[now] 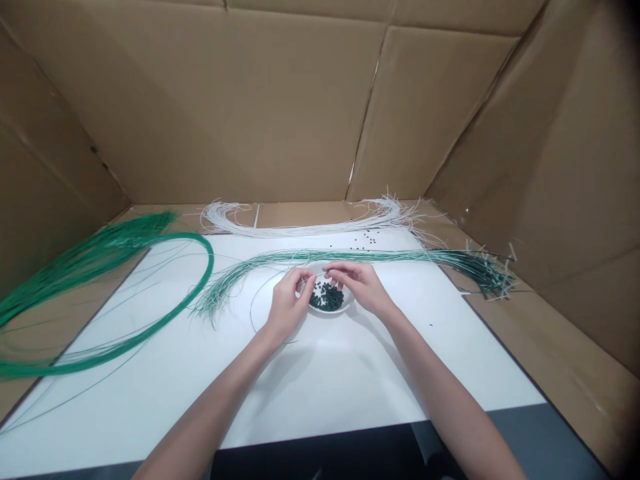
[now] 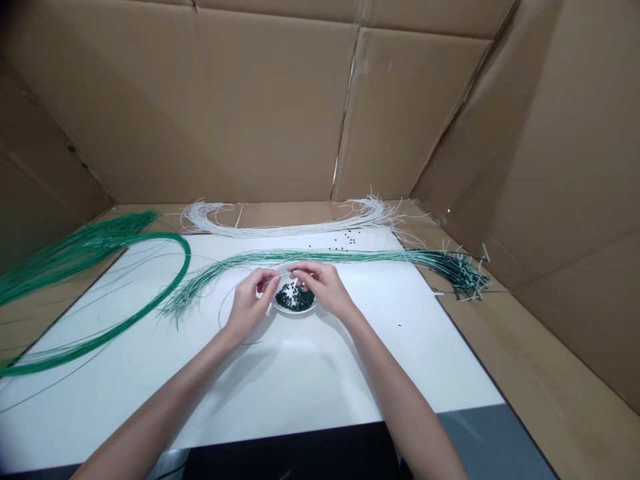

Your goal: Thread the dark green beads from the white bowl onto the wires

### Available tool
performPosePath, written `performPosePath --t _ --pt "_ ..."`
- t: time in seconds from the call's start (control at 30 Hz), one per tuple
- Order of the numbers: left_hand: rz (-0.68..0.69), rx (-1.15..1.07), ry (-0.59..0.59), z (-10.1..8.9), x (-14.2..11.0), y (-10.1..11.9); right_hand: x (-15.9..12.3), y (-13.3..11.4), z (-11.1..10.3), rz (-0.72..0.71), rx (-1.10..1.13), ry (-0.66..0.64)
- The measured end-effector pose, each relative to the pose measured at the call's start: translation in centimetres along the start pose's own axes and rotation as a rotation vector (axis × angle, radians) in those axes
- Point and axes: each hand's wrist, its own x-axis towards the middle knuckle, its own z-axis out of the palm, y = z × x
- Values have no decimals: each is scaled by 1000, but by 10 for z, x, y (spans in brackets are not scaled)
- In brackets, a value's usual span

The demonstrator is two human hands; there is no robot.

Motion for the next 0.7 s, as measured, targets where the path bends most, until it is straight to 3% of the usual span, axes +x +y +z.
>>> performPosePath --t 0.23,0.47,0.7 --pt "31 22 -2 0 0 -1 0 2 -1 -33 -50 -10" --pt "104 133 -16 1 -2 -2 -2 1 -2 -154 -321 -60" --pt "119 163 -20 1 -1 -4 -1 1 -2 -183 -359 -74"
